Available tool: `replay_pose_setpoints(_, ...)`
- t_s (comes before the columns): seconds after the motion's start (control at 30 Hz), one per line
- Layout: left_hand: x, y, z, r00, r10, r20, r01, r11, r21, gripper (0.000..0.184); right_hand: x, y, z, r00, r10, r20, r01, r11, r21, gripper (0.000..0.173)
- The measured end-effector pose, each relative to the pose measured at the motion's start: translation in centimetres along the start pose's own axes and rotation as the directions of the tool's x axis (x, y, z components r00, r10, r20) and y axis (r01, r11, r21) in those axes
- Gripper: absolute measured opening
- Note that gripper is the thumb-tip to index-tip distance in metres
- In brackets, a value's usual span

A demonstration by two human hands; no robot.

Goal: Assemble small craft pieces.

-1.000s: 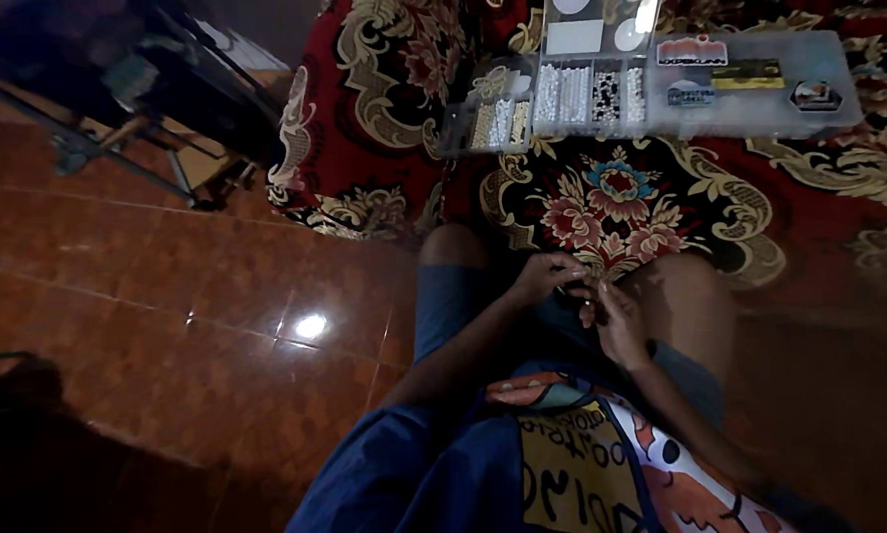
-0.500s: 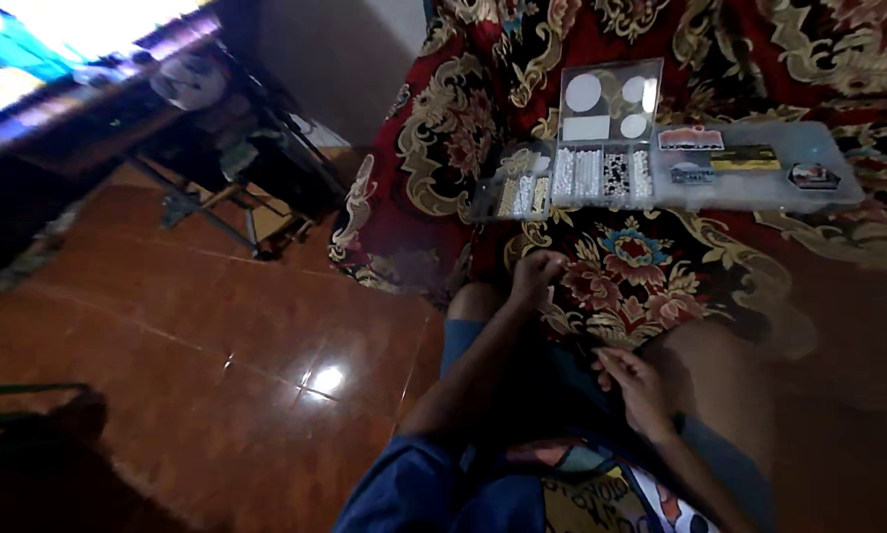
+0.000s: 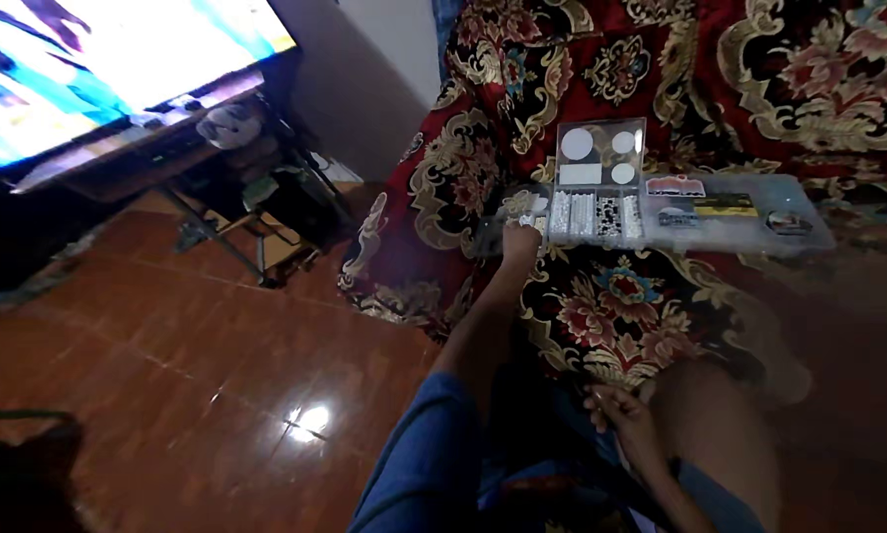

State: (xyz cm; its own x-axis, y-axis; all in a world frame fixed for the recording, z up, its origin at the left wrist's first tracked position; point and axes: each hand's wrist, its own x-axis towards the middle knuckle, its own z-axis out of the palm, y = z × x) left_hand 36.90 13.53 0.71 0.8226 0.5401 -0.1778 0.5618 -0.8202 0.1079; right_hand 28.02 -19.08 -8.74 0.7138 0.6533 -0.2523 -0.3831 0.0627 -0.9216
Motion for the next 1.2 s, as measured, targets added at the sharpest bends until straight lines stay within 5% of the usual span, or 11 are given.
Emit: replay_pose_setpoints(1.2, -0.3, 2.1, -1.8, 0.981, -0.122, 0.152, 0.144, 0.979, -0.142, 0.028, 0.3, 0.5, 0.2, 0.999, 0.025, 0.048, -0.023, 0.999, -0.043, 0.02)
